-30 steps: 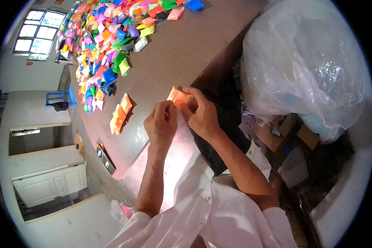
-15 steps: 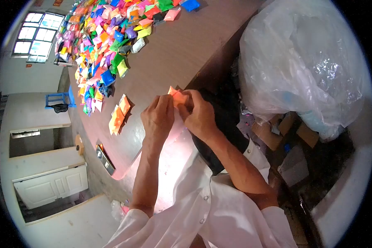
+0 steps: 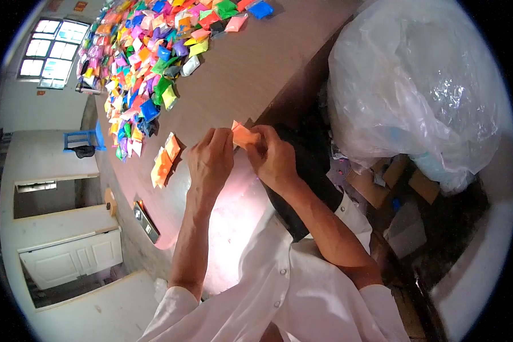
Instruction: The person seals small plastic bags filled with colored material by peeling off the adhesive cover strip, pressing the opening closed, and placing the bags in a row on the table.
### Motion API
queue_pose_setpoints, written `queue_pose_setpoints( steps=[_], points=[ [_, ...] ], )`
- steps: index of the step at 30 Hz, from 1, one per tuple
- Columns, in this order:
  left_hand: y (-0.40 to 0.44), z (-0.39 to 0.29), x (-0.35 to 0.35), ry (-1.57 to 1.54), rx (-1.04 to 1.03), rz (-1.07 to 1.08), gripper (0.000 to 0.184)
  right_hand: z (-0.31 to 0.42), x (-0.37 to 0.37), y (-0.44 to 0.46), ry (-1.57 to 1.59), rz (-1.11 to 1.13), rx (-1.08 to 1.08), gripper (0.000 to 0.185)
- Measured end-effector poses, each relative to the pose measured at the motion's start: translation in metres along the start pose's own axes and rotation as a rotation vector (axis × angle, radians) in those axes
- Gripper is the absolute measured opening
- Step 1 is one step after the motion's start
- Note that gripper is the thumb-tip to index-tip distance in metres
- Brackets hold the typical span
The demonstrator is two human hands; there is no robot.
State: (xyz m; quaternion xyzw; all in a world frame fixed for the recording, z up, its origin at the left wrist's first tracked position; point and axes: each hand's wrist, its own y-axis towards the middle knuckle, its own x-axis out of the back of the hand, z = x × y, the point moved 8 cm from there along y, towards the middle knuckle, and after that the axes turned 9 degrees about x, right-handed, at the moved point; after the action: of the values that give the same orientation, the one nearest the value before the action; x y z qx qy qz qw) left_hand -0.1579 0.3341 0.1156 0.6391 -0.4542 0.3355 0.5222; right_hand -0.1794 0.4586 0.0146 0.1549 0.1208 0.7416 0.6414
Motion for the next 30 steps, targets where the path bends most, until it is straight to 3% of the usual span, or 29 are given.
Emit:
queue_pose_setpoints(
  steps=[2,11,15,20,24,30],
  points=[
    [-0.007,-0.004,-0.001,-0.009,0.007,0.024,0.003,-0.001,0.000,-0.002,0.138,0.025,-0.056,0.029],
    [-0.015,0.003,-0.007,-0.070,0.120,0.007,0.007,-0.005,-0.002,0.010,-0.067,0.016,-0.116,0.037],
    [-0.016,0.007,-0.007,-0.088,0.135,-0.029,0.010,-0.011,-0.003,0.011,0.023,-0.075,-0.223,0.031],
    [-0.014,0.010,-0.004,-0.125,0.137,-0.066,0.002,-0.013,-0.008,0.009,-0.012,-0.052,-0.167,0.024],
    [-0.009,0.003,-0.001,-0.030,0.080,-0.051,0.017,-0.005,-0.007,0.009,0.009,-0.068,-0.099,0.023],
    [0.000,0.015,0.003,-0.012,0.121,-0.065,0.017,0.001,-0.003,0.008,0.009,-0.107,-0.034,0.022]
  ],
)
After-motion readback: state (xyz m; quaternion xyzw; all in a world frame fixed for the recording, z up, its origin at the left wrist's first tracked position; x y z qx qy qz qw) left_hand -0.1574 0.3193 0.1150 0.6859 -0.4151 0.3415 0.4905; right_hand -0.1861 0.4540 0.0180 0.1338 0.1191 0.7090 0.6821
